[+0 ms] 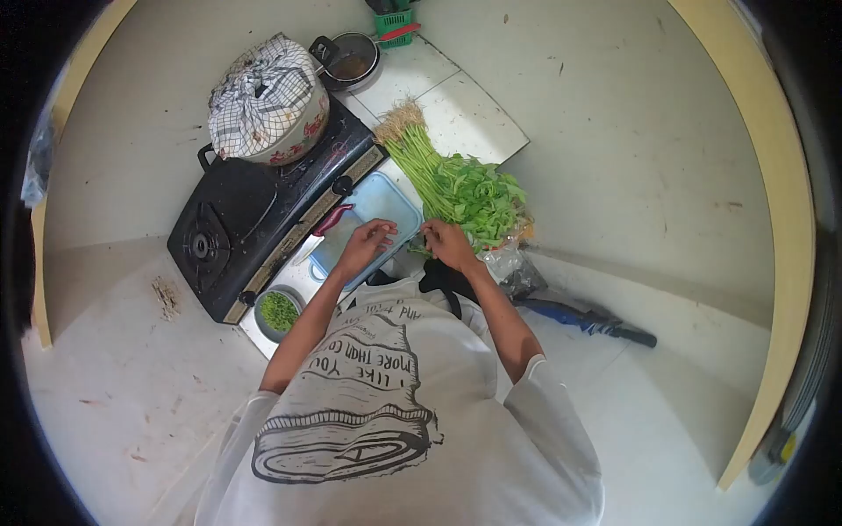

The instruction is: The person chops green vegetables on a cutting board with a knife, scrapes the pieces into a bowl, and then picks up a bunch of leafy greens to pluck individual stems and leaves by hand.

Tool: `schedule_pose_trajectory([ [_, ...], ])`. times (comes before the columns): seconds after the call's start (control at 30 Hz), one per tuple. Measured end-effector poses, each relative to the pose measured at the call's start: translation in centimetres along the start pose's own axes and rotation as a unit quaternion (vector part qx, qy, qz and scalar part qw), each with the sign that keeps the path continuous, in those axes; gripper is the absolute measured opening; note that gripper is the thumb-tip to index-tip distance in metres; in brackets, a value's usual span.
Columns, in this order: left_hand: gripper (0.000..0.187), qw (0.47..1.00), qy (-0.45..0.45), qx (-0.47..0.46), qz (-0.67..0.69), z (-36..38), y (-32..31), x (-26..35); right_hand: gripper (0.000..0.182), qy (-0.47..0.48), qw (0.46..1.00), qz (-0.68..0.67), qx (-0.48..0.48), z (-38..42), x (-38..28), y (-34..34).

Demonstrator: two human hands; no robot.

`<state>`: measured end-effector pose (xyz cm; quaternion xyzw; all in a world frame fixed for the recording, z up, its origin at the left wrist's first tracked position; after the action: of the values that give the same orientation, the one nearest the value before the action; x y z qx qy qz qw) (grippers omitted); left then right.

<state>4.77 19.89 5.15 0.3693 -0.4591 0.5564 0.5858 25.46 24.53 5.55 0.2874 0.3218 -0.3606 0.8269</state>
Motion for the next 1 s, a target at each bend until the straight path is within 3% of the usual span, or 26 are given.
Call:
schedule_pose_trajectory([
  [0.1, 0.026, 0.999, -0.004, 0.037, 0.017, -2.4, 0.3, -2.2, 0.020, 0.188, 0.957, 0.161, 0.152, -1.8, -1.6, 2.4],
  [0.2, 0.027, 0.999, -0.001, 0.053, 0.011, -5.0, -0.3, -4.7, 0.017, 0.210, 0.924, 0.217, 0.236, -4.8, -1.6, 4.0],
  [0.3, 0.029, 0.998, 0.013, 0.053, -0.007, -8.2, -1.7, -6.4, 0.013, 0.224, 0.885, 0.326, 0.245, -6.7, -3.1, 4.3],
  [0.5, 0.030, 0.982, 0.026, 0.167, 0.087, -11.1, -4.5, -8.7, 0.016, 0.190, 0.857, 0.412, 0.244, -9.9, -2.1, 3.4],
  [0.7, 0.032, 0.970, 0.029, 0.211, 0.120, -10.7, -5.0, -8.6, 0.015, 0.184, 0.851, 0.428, 0.244, -10.5, -2.1, 2.6],
  [0.9, 0.034, 0.965, 0.041, 0.213, 0.147, -10.6, -5.4, -8.4, 0.023, 0.053, 0.908, 0.383, 0.163, -12.2, -1.7, 2.9],
  [1.0, 0.037, 0.967, 0.050, 0.201, 0.152, -10.6, -5.5, -8.2, 0.027, 0.033, 0.938, 0.319, 0.130, -12.4, -1.7, 3.7],
])
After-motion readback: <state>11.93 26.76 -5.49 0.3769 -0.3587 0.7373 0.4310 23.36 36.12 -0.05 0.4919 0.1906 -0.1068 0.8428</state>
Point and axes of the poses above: each hand's wrist, its own z-axis away from the middle knuckle, its own y-axis out of the back of the hand, x = y × z, the point moved 6 cm from there along -z, towards the middle knuckle, and after that the axes turned 13 degrees about -y, right-handed, at the moved point
